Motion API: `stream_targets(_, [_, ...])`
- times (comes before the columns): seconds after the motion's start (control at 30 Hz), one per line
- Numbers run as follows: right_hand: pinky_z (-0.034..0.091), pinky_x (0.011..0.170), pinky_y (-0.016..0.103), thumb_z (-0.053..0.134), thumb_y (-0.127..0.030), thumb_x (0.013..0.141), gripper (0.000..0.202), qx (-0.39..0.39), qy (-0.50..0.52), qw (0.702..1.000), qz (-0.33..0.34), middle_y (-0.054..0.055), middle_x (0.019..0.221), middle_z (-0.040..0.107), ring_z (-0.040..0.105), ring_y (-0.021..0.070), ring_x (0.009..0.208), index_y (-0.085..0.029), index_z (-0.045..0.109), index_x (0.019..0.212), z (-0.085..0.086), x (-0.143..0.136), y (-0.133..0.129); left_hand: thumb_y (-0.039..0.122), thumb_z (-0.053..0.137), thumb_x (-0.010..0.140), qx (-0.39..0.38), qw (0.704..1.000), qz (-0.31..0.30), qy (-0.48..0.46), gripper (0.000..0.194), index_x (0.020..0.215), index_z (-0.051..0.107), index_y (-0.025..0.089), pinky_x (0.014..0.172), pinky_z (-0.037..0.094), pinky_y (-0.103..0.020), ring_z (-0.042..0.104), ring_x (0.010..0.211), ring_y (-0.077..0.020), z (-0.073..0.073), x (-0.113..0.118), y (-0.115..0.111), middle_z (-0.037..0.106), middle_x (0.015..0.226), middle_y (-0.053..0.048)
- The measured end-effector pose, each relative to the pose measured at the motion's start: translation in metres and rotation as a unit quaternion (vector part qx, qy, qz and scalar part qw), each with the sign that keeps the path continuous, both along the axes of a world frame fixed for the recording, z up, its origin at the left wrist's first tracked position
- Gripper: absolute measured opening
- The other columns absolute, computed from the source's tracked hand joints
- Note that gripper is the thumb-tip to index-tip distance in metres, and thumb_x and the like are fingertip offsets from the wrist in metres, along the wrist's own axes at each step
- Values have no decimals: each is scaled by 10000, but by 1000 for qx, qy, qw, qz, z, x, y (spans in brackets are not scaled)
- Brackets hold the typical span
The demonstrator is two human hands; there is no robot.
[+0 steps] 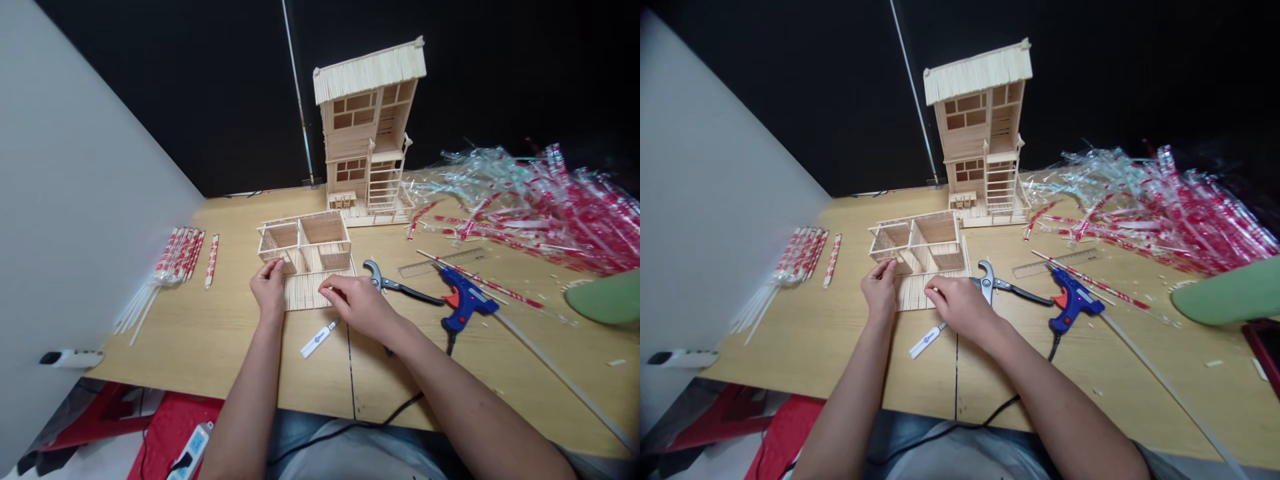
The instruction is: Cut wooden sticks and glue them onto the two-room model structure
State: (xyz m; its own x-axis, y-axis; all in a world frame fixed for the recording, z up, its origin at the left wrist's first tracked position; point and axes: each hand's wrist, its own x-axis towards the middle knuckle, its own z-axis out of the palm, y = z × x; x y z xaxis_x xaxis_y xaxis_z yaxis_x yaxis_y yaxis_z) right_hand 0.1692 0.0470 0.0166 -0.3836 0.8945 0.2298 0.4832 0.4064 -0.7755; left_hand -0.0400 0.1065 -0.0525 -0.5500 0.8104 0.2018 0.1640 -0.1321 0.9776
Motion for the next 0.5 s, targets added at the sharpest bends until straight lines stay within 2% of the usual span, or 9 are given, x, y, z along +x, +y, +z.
stream_targets(0.5, [391, 658, 251, 525, -220, 959, 190, -12, 0, 1000, 11, 23, 783, 723, 617, 153, 684, -193, 701, 892, 0, -6, -2, 348, 741, 709, -17, 1000, 1, 3, 259, 838, 785, 128, 779, 537, -311, 697, 829, -221, 7, 2, -2, 773, 847, -86])
